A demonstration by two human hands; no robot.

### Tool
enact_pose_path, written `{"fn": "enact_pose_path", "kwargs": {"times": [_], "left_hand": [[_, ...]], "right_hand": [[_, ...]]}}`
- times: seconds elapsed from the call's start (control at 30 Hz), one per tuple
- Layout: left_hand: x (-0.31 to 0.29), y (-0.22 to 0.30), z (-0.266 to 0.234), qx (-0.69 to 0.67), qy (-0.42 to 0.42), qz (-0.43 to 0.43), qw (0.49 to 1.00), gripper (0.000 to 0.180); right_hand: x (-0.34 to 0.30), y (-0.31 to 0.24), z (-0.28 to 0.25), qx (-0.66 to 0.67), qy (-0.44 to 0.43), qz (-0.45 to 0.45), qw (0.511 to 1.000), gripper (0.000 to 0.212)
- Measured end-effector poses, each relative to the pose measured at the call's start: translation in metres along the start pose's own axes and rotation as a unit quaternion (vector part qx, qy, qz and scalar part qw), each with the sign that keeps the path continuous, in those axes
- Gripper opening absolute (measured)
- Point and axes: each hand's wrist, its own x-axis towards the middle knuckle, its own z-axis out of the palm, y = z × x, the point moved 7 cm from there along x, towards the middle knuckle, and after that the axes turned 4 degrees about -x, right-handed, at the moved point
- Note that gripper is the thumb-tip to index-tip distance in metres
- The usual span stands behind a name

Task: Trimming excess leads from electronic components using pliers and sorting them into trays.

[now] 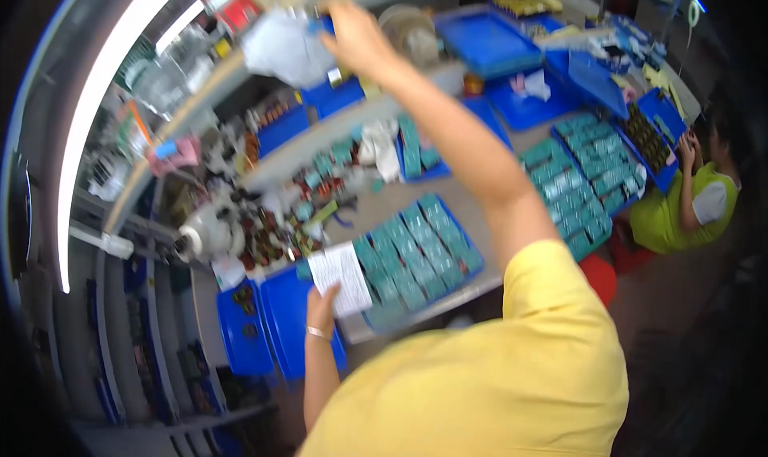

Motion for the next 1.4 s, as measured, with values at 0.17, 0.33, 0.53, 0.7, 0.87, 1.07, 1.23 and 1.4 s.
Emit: {"fn": "enact_pose_path", "kwargs": {"times": [0.17, 0.33, 0.53, 0.7, 0.87, 1.07, 1.23, 1.4], "left_hand": [[0.008, -0.037, -0.03, 0.108, 0.075, 0.013, 0.991, 0.027], [-0.008, -0.08, -0.079, 0.032, 0.231, 0.026, 0.972, 0.026], [-0.04, -0.104, -0.113, -0.019, 0.253, -0.001, 0.967, 0.024], [-0.067, -0.142, -0.124, -0.06, 0.205, -0.12, 0.969, 0.024], [-0.081, -0.158, -0.107, -0.092, 0.158, -0.178, 0.967, 0.02], [-0.076, -0.179, -0.082, -0.154, 0.103, -0.228, 0.956, 0.025], [-0.07, -0.178, -0.055, -0.06, 0.086, -0.263, 0.959, 0.028], [-0.066, -0.181, -0.044, -0.053, 0.069, -0.255, 0.963, 0.033]], "right_hand": [[-0.049, -0.019, -0.021, 0.078, -0.026, 0.072, 0.994, 0.049], [-0.297, -0.106, 0.036, 0.24, -0.459, 0.17, 0.838, 0.024], [-0.458, -0.198, 0.043, 0.147, -0.59, 0.012, 0.793, 0.033], [-0.48, -0.21, 0.053, 0.061, -0.565, -0.028, 0.823, 0.036], [-0.462, -0.202, 0.053, 0.162, -0.587, 0.004, 0.793, 0.046], [-0.435, -0.181, 0.047, 0.232, -0.586, 0.185, 0.754, 0.051], [-0.421, -0.186, 0.034, 0.272, -0.528, 0.168, 0.787, 0.052], [-0.453, -0.211, 0.046, 0.218, -0.588, 0.087, 0.774, 0.047]]}}
